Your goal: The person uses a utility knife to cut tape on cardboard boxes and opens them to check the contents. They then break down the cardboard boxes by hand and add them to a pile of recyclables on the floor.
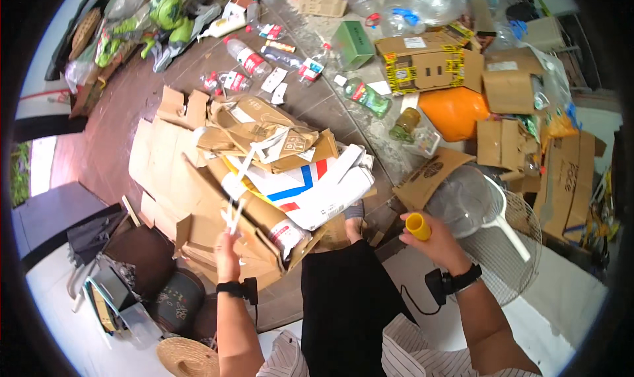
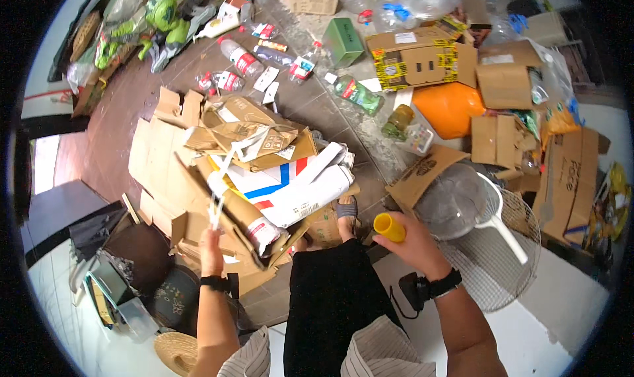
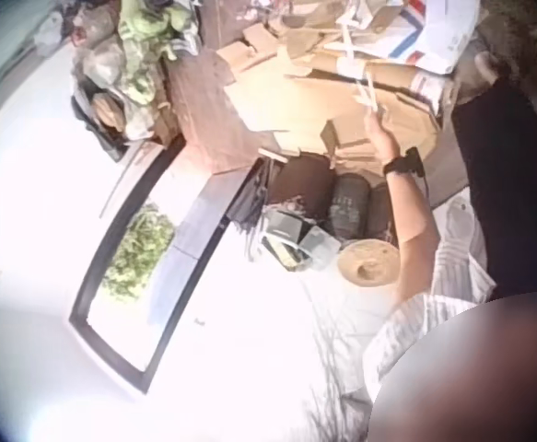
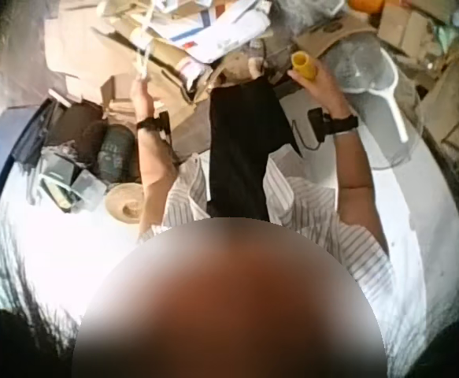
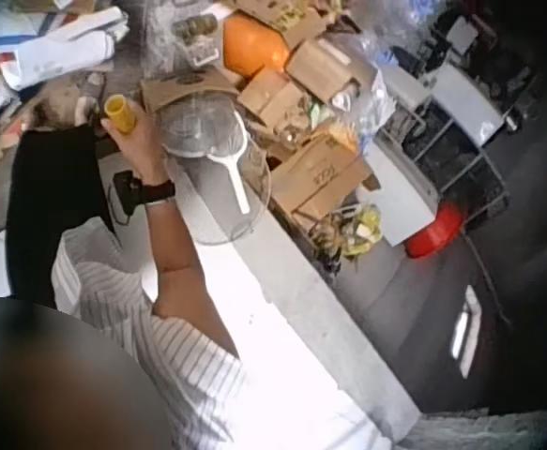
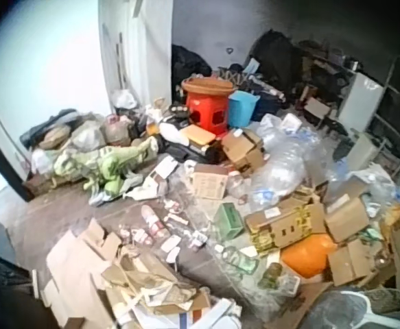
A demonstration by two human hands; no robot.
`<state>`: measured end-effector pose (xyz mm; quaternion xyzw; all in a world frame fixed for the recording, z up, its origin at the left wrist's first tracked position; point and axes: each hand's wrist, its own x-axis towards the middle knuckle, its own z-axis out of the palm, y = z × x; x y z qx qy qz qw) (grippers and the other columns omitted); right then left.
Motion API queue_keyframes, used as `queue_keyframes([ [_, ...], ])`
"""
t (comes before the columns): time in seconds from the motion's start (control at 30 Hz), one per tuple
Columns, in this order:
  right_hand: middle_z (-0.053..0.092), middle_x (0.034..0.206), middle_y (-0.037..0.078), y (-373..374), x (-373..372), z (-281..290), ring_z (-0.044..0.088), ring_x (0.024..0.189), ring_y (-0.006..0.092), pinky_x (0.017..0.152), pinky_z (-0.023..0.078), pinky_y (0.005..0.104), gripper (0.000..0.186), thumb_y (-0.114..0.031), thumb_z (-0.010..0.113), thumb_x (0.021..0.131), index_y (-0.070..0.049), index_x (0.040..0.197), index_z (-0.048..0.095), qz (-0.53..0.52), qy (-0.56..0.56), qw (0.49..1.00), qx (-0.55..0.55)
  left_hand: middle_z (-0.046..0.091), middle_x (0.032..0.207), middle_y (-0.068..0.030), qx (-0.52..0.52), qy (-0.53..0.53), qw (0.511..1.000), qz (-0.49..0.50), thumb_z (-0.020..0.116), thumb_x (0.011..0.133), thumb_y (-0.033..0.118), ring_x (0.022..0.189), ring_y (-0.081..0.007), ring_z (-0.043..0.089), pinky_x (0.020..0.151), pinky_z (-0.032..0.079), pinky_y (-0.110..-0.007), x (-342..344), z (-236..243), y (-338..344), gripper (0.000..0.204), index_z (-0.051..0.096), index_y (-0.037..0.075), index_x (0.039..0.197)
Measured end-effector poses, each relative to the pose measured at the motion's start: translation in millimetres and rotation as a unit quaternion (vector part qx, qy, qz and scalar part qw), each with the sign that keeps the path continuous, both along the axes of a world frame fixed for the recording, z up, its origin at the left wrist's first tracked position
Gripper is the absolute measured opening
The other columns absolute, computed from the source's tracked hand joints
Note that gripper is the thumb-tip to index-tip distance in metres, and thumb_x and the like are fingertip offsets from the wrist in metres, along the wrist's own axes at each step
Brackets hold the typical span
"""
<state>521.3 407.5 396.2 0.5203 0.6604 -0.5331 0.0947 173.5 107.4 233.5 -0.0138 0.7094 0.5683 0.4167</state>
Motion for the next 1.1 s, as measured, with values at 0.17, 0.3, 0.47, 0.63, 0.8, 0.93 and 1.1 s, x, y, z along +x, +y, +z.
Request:
queue_keyframes([
  [0.17,0.063,0.106,0.011,-8,-17,-59,0.061,0.095,0.0247,0.084,0.047,0.0332,0.04,-0.019,0.073,0.08,-0.006,0.115,0.057,0.005,-0.017,0.999,-0.034,0.065,0.106,-0.0116,-0.36,-0.034,0.887,-0.287,0.051,0.09,0.039,0.101,-0.0244,0.058,0.08,0.043,-0.034,29,-155,-37,0.036,0.062,0.011,0.11],
  [0.3,0.062,0.107,0.011,-9,-14,-103,0.061,0.094,0.0234,0.083,0.047,0.032,0.036,-0.015,0.071,0.082,-0.006,0.113,0.056,-0.047,-0.033,0.998,-0.027,0.065,0.092,-0.0224,-0.396,0.112,0.825,-0.388,0.054,0.087,0.033,0.086,-0.0379,0.062,0.078,0.048,-0.044,58,-211,-51,0.033,0.064,0.005,0.103],
  [0.47,0.063,0.105,0.01,-8,-26,-148,0.062,0.091,0.0222,0.08,0.048,0.0311,0.033,-0.012,0.071,0.082,-0.006,0.111,0.057,-0.085,0.002,0.996,0.019,0.062,0.101,-0.0254,-0.352,0.188,0.846,-0.353,0.057,0.088,0.028,0.092,-0.0409,0.061,0.078,0.048,-0.046,51,-207,-49,0.027,0.06,0.006,0.103],
  [0.63,0.064,0.098,0.01,-18,-30,-185,0.062,0.088,0.0186,0.077,0.049,0.0299,0.034,-0.014,0.073,0.081,-0.006,0.11,0.058,-0.091,0.001,0.994,0.065,0.064,0.088,-0.0173,-0.387,0.185,0.842,-0.326,0.061,0.085,0.017,0.084,-0.0273,0.063,0.073,0.048,-0.04,67,-158,37,0.019,0.058,0.002,0.097],
  [0.8,0.064,0.095,0.011,-28,-28,-202,0.063,0.087,0.0208,0.076,0.049,0.0305,0.032,-0.015,0.072,0.081,-0.005,0.108,0.058,-0.116,0.024,0.99,0.07,0.063,0.096,-0.0167,-0.219,0.299,0.838,-0.399,0.066,0.075,0.007,0.094,-0.0336,0.06,0.081,0.049,-0.041,101,-179,69,0.03,0.058,0.003,0.104],
  [0.93,0.065,0.096,0.013,-29,-28,-221,0.064,0.088,0.0261,0.077,0.05,0.0336,0.031,-0.017,0.07,0.082,-0.004,0.108,0.059,-0.077,0.005,0.997,0.018,0.065,0.097,-0.0153,-0.218,0.228,0.884,-0.346,0.068,0.075,0.005,0.091,-0.0318,0.063,0.081,0.05,-0.039,108,-205,71,0.031,0.057,0.003,0.105],
  [1.1,0.067,0.093,0.016,-47,-46,-295,0.065,0.087,0.0297,0.076,0.05,0.0361,0.034,-0.021,0.071,0.078,-0.002,0.105,0.062,0.041,0.04,0.998,-0.023,0.063,0.081,-0.0104,-0.179,0.2,0.919,-0.289,0.067,0.077,0.0,0.07,-0.0246,0.063,0.066,0.051,-0.034,117,-205,79,0.032,0.057,0.007,0.107],
])
